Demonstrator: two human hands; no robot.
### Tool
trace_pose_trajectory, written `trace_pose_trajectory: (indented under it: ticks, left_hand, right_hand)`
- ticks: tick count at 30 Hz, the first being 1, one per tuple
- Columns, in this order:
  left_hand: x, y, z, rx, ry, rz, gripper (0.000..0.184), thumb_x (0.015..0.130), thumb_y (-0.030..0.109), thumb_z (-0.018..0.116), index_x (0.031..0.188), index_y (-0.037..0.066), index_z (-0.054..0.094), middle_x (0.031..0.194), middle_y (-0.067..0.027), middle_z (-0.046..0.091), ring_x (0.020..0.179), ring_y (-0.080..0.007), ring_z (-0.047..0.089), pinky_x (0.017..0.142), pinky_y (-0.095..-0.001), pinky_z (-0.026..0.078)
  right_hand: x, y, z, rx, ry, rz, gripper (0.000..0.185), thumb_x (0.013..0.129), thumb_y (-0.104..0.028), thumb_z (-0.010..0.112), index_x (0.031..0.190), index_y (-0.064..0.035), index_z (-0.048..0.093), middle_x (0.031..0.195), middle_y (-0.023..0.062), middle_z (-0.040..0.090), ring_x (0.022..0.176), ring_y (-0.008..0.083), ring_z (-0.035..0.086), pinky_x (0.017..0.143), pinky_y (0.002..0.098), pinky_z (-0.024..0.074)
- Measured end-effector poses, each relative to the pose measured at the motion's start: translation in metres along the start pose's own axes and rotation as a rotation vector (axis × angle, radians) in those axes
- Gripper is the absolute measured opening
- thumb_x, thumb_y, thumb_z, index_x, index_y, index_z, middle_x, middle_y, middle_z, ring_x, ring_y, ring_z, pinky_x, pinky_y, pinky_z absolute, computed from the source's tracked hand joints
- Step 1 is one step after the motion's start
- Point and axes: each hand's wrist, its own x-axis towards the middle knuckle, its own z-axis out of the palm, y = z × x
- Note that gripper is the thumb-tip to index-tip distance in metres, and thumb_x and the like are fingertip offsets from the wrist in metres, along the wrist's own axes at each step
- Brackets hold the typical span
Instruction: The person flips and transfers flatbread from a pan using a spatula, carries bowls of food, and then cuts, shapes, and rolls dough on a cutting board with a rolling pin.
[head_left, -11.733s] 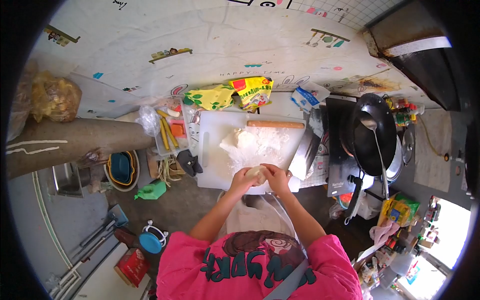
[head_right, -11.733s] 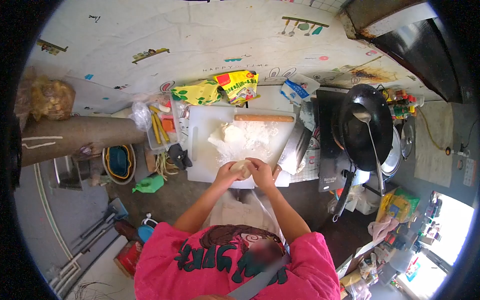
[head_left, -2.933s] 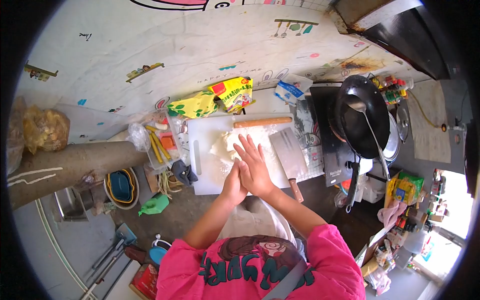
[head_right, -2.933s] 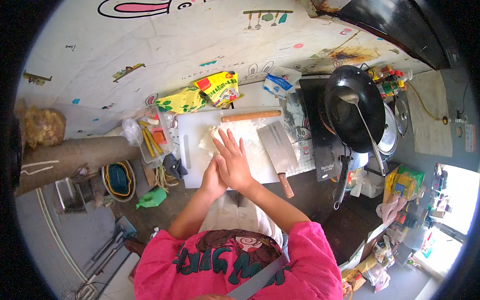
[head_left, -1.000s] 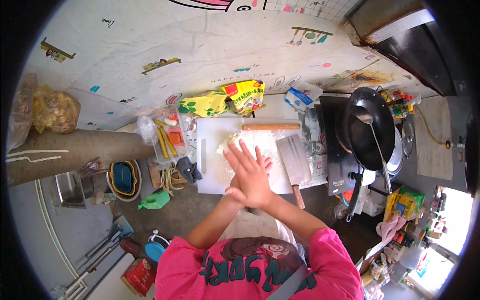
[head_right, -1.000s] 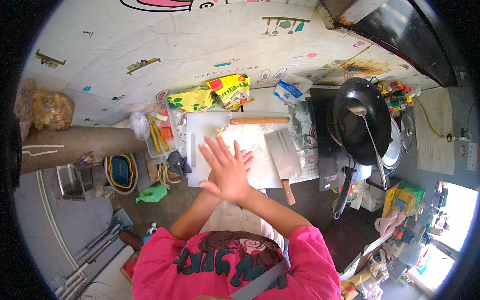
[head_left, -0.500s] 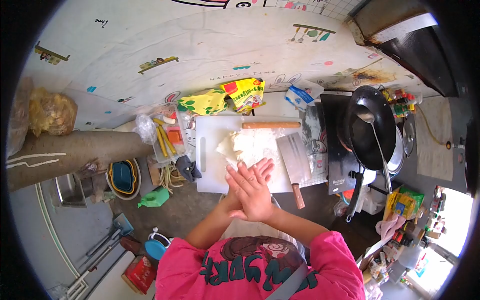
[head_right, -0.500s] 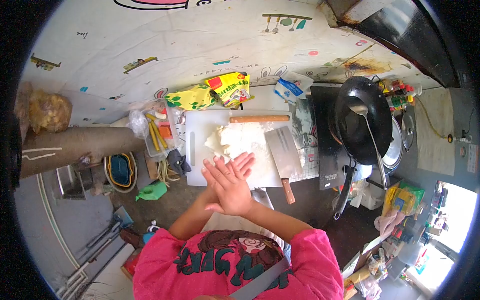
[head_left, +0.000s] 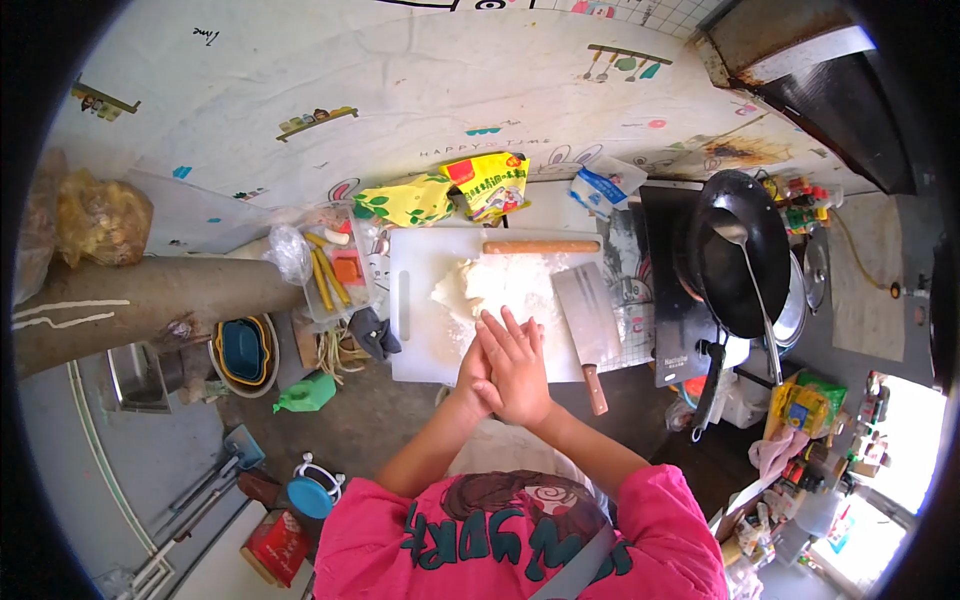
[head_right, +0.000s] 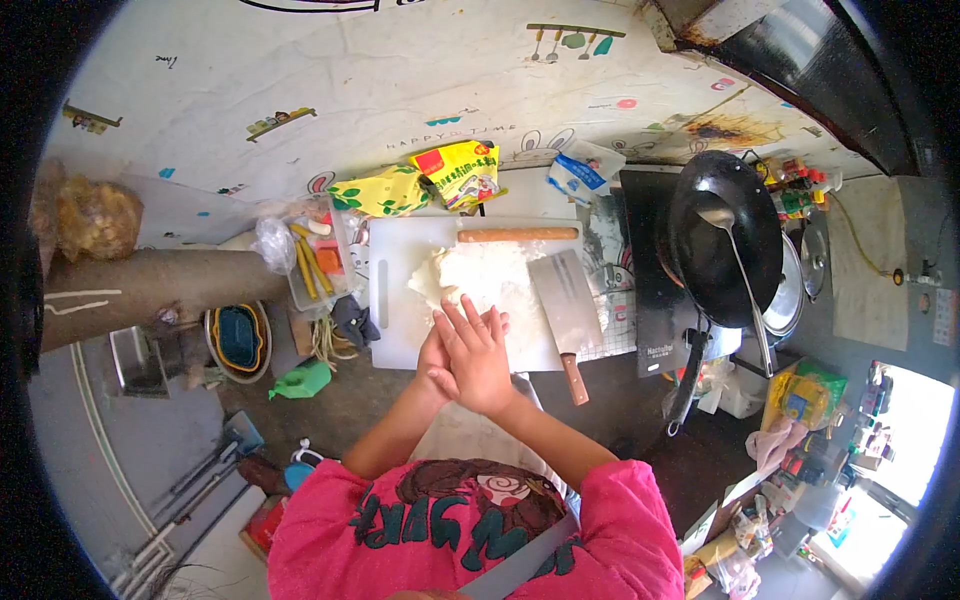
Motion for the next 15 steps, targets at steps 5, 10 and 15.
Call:
trace_pose_trajectory:
  ticks: [5, 10, 15]
  left_hand:
    - [0.001, -0.002, 0.01, 0.052, 0.064, -0.127, 0.067, 0.095, 0.05, 0.021, 0.141, 0.002, 0.023, 0.144, -0.0192, 0.03, 0.134, -0.0303, 0.028, 0.11, -0.0397, 0.025]
    - [-0.003, 0.01, 0.004, -0.236, 0.103, -0.107, 0.065, 0.093, 0.051, 0.026, 0.14, 0.007, 0.029, 0.143, -0.0141, 0.033, 0.13, -0.0272, 0.034, 0.108, -0.0423, 0.026]
    - [-0.003, 0.024, 0.007, -0.251, -0.018, 0.051, 0.064, 0.092, 0.053, 0.029, 0.145, 0.018, 0.023, 0.152, -0.0059, 0.018, 0.129, -0.0223, 0.034, 0.106, -0.0409, 0.028]
  right_hand:
    - [0.002, -0.015, -0.007, 0.048, -0.021, 0.007, 0.085, 0.081, -0.064, 0.043, 0.138, -0.0017, 0.032, 0.143, 0.0175, 0.032, 0.137, 0.0349, 0.021, 0.107, 0.0557, 0.0139]
    - [0.002, 0.026, 0.002, 1.252, 0.201, 0.324, 0.062, 0.093, -0.04, 0.043, 0.139, -0.0005, 0.029, 0.142, 0.0159, 0.033, 0.12, 0.0264, 0.043, 0.101, 0.0392, 0.0321]
    - [-0.008, 0.044, -0.011, 0.628, 0.027, 0.378, 0.031, 0.089, -0.014, 0.055, 0.115, 0.0017, 0.055, 0.125, 0.0176, 0.046, 0.103, 0.0271, 0.055, 0.084, 0.0354, 0.0476]
